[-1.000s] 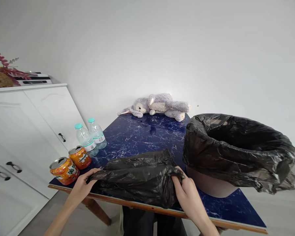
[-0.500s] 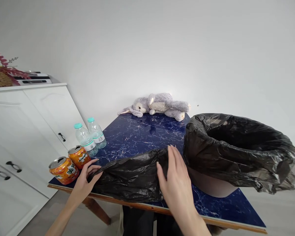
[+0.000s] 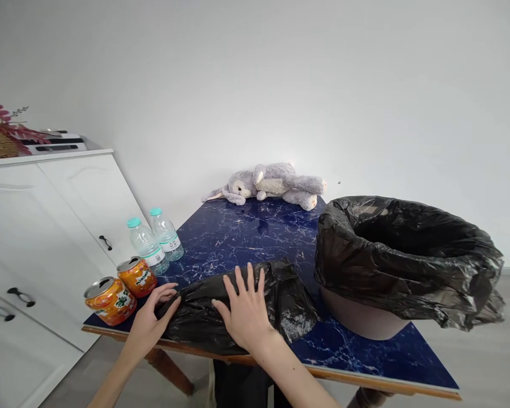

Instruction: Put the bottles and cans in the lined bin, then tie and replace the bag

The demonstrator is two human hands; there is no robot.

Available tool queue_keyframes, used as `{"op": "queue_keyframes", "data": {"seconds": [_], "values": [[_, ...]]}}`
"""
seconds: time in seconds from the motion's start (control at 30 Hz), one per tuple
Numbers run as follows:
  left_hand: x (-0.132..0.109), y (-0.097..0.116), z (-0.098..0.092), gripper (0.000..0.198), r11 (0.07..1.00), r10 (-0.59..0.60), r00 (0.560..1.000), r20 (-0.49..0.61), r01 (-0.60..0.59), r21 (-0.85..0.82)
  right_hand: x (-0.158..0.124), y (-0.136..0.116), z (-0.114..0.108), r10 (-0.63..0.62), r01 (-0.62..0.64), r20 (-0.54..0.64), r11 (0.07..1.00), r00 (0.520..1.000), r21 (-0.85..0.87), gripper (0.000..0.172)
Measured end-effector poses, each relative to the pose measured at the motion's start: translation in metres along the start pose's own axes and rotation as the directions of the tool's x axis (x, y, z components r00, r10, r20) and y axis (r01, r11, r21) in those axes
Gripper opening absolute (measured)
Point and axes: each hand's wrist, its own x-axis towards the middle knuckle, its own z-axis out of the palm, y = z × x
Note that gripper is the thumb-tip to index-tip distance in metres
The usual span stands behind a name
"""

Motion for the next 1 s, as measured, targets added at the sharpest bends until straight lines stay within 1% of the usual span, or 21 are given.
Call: {"op": "queue_keyframes", "data": {"seconds": [0.1, 0.2, 0.33, 0.5, 0.6, 0.67, 0.73, 0.8, 0.9, 0.93, 1.0], "values": [[-0.001, 0.002, 0.0, 0.04, 0.998, 0.04, 0.999, -0.008, -0.04, 0.042, -0.001, 0.02, 0.006, 0.142, -0.141, 0.071, 0.99, 0.987, -0.02, 0.074], [-0.003, 0.004, -0.001, 0.034, 0.996, 0.057, 0.998, -0.005, -0.056, 0.063, -0.005, 0.041, 0.006, 0.222, -0.22, 0.093, 0.975, 0.971, -0.028, 0.075], [-0.004, 0.004, -0.001, 0.033, 0.995, 0.062, 0.998, 0.001, -0.061, 0.08, -0.01, 0.065, 0.001, 0.277, -0.274, 0.084, 0.961, 0.957, -0.048, 0.073], [-0.004, 0.005, -0.001, 0.032, 0.993, 0.075, 0.997, -0.003, -0.075, 0.087, -0.015, 0.085, -0.001, 0.288, -0.285, 0.082, 0.957, 0.954, -0.052, 0.072], [-0.003, 0.004, 0.0, 0.032, 0.988, 0.11, 0.994, -0.004, -0.109, 0.11, -0.016, 0.092, 0.0, 0.28, -0.277, 0.086, 0.96, 0.956, -0.042, 0.073], [-0.003, 0.003, 0.001, 0.032, 0.977, 0.156, 0.988, -0.021, -0.151, 0.153, -0.016, 0.093, 0.0, 0.274, -0.272, 0.085, 0.962, 0.958, -0.039, 0.074], [-0.004, 0.004, 0.001, 0.034, 0.955, 0.204, 0.977, -0.064, -0.185, 0.231, -0.016, 0.092, 0.0, 0.272, -0.269, 0.081, 0.962, 0.959, -0.039, 0.074], [-0.007, 0.006, 0.001, 0.037, 0.925, 0.233, 0.966, -0.114, -0.184, 0.331, -0.016, 0.091, 0.0, 0.271, -0.269, 0.08, 0.962, 0.959, -0.039, 0.074], [-0.011, 0.01, -0.001, 0.043, 0.888, 0.236, 0.961, -0.144, -0.154, 0.433, -0.016, 0.09, -0.001, 0.275, -0.272, 0.079, 0.961, 0.958, -0.04, 0.072], [-0.012, 0.012, -0.002, 0.043, 0.887, 0.233, 0.963, -0.137, -0.152, 0.436, -0.016, 0.09, -0.001, 0.276, -0.274, 0.08, 0.961, 0.958, -0.038, 0.071], [-0.013, 0.015, -0.007, 0.042, 0.908, 0.204, 0.974, -0.103, -0.149, 0.393, -0.015, 0.091, -0.002, 0.276, -0.275, 0.086, 0.961, 0.957, -0.021, 0.07]]}}
